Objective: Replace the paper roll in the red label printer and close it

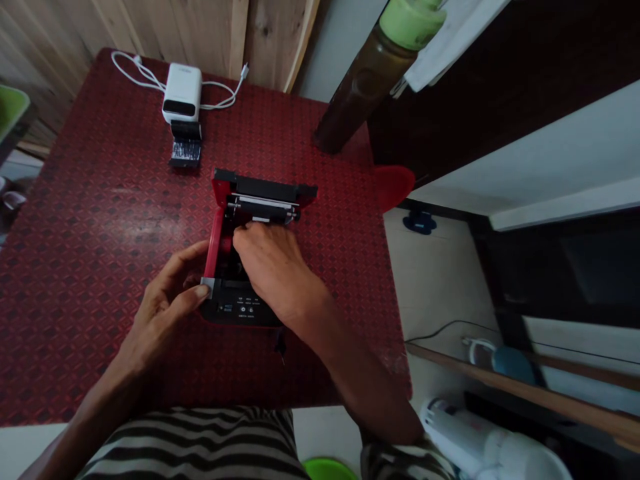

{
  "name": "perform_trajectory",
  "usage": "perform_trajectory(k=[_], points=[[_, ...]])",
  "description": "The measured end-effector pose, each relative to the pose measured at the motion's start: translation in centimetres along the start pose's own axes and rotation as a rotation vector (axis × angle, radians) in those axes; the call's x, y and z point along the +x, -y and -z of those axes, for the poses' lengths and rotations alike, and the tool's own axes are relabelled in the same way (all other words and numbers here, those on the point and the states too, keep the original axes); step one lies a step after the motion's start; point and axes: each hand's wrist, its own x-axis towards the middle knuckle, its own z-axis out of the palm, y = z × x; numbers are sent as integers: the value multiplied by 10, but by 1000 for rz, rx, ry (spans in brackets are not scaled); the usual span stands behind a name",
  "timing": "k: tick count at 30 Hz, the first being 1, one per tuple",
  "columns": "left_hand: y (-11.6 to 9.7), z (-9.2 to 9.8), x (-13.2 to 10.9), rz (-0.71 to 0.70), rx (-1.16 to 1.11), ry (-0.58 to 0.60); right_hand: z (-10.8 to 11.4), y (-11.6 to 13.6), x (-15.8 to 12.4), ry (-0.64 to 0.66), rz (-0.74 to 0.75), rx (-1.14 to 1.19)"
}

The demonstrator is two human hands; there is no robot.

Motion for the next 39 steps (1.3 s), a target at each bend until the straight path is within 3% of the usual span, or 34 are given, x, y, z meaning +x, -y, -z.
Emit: perform_trajectory(k=[7, 11, 17, 23, 26, 31, 35, 39], points=[[2, 0, 1, -16, -9, 0, -11, -8, -3, -43, 7, 109], [3, 1, 1, -18, -16, 11, -13, -14, -22, -198, 45, 255], [4, 2, 2, -48, 1, 13, -9, -18, -55, -292, 252, 449], [6, 4, 1, -62, 25, 23, -22, -14, -50, -336, 247, 400], [4, 7, 3, -62, 57, -6, -28, -15, -49, -478, 250, 384], [-12, 8, 33, -176, 196, -101, -24, -7, -64, -803, 258, 406], [-31, 0, 71, -305, 234, -44, -22, 6, -85, -846, 247, 397], [-43, -12, 91, -390, 245, 74, -34, 12, -96, -834, 236, 374]])
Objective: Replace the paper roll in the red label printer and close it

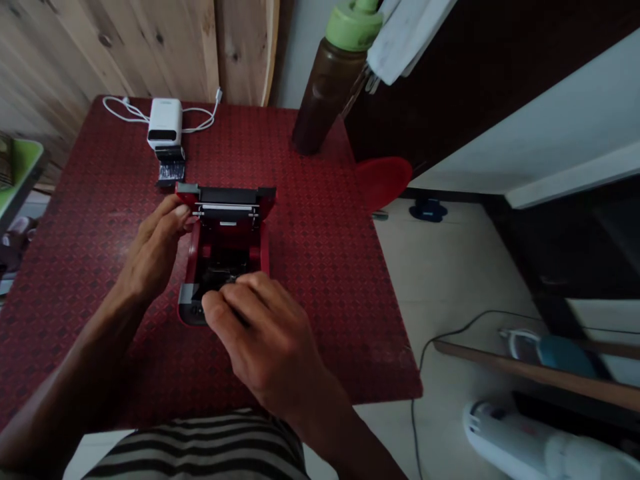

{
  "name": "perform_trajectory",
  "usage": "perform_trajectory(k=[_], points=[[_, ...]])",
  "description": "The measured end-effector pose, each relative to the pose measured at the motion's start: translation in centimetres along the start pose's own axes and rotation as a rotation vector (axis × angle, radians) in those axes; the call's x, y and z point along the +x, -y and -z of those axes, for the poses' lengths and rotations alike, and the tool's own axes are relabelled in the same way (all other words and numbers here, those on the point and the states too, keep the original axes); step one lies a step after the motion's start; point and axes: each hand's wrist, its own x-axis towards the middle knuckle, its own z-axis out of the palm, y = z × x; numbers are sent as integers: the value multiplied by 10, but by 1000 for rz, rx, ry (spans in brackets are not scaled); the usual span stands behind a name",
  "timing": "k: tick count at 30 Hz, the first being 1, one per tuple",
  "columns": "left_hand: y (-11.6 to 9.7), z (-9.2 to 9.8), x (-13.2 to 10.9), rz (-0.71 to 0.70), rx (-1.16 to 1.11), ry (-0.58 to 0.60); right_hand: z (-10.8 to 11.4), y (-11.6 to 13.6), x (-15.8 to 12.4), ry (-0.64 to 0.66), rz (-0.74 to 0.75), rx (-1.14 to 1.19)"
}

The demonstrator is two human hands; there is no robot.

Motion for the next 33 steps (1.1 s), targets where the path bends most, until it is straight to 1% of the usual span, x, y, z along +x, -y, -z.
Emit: perform_trajectory(k=[3, 7, 9, 12, 14, 16, 19, 21, 27, 31, 33], points=[[1, -2, 4, -35, 27, -16, -8, -3, -8, 1, 0, -29], [5, 3, 3, -81, 55, -48, -17, -4, -11, -34, 22, -46], [5, 6, -2, -108, 68, -64, -19, -2, -12, -58, 36, -79], [-1, 9, -16, -118, 101, -73, -19, 1, -15, -71, 53, -150], [-3, 10, -29, -77, 120, -74, -18, 4, -17, -99, 60, -209], [-3, 9, -42, -10, 87, -81, -18, 5, -18, -126, 31, -258], [3, 7, -58, 112, -23, -69, -20, 3, -20, -108, -52, -267], [8, 6, -66, 155, -62, -44, -23, 1, -21, -83, -78, -240], [16, 4, -74, 167, -76, -30, -27, 0, -22, -50, -81, -240], [14, 5, -74, 139, -55, -31, -26, 2, -18, -46, -91, -225], [13, 5, -74, 146, -59, -24, -26, 2, -17, -46, -99, -215]])
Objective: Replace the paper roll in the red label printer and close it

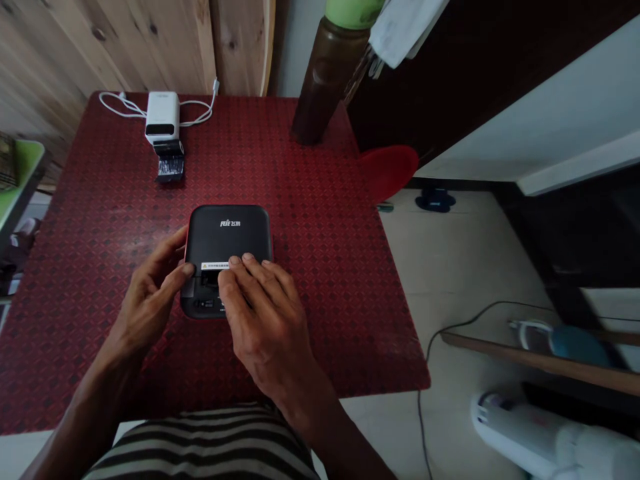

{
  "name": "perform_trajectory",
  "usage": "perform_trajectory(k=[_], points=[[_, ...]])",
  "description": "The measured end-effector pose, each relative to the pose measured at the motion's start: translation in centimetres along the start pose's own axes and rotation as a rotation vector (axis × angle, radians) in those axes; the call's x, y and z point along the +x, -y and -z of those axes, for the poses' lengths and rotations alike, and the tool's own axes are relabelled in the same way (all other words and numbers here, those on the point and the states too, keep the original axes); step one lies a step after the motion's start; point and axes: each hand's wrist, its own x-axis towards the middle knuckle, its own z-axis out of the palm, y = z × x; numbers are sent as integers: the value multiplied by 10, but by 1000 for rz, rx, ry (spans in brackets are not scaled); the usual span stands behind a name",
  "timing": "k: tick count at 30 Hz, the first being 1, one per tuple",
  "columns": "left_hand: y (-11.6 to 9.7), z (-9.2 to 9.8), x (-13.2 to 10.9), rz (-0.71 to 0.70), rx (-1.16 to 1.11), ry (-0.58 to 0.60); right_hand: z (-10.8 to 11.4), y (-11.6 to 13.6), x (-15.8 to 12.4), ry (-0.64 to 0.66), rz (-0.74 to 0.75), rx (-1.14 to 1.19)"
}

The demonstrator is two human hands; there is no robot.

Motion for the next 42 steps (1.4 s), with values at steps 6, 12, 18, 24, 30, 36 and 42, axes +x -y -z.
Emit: perform_trajectory(k=[6, 12, 18, 24, 30, 36, 42], points=[[-2, -2, 1, 36, -15, -19, -2, -3, -1, 5, 1, 22], [-5, 0, -12, 104, -40, -36, 4, -9, -14, -56, -108, 182], [1, 7, -31, 115, -66, 31, 5, -14, -37, -173, -203, 181], [3, 8, -34, 109, -81, 42, -5, -6, -51, -209, -296, 169], [0, 0, -32, 164, -116, -39, -9, -4, -53, -212, -366, 221], [-5, -10, -29, 193, -176, -106, -12, -7, -57, -199, -403, 246], [-10, -14, -26, 252, -248, -152, -14, -8, -60, -183, -414, 280]])
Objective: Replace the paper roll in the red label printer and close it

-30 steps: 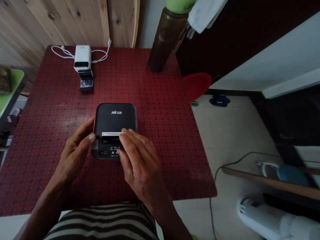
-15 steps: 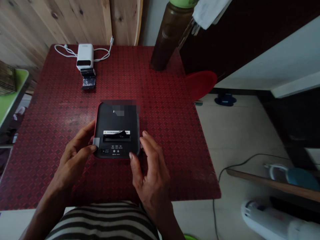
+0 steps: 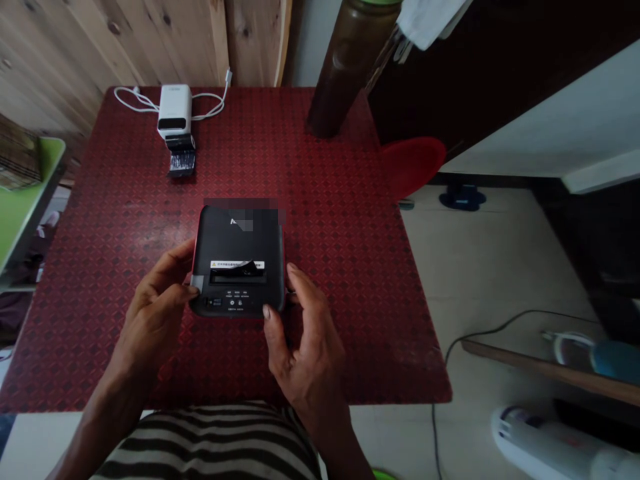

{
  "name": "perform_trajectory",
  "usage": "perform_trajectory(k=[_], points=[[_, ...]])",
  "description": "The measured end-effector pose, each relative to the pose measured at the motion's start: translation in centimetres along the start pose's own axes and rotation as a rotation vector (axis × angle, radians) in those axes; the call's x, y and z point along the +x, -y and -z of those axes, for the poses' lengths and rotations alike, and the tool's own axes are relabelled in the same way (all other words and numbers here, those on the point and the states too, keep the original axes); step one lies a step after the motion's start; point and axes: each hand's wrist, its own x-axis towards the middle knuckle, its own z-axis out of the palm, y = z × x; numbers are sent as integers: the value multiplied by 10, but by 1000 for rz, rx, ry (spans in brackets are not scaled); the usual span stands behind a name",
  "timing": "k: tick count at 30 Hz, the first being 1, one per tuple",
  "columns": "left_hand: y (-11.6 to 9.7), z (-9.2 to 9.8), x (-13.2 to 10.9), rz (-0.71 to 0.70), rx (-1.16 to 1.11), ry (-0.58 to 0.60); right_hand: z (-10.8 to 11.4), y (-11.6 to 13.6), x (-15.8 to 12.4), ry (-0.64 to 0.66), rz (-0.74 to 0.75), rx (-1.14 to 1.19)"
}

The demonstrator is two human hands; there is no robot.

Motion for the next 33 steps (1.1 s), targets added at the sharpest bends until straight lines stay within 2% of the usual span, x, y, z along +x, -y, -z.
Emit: perform_trajectory(k=[6, 15, 18, 21, 24, 29, 33], points=[[-5, -3, 0, 16, -7, -18, 0, -2, 0, -2, -9, 19], [3, -1, 2, 0, -6, -10, 4, -2, 3, 21, 8, 8], [5, 1, 2, -10, 1, 2, 13, -1, 19, 30, 69, -30], [8, 6, 1, -34, 47, 17, 16, 1, 48, 69, 244, -69], [11, 10, 1, -75, 82, 44, 4, 4, 84, 220, 378, -146], [16, 9, 1, -147, 81, 79, -29, 23, 128, 663, 310, -429], [18, 7, 2, -186, 124, 69, -40, 43, 141, 759, 305, -549]])
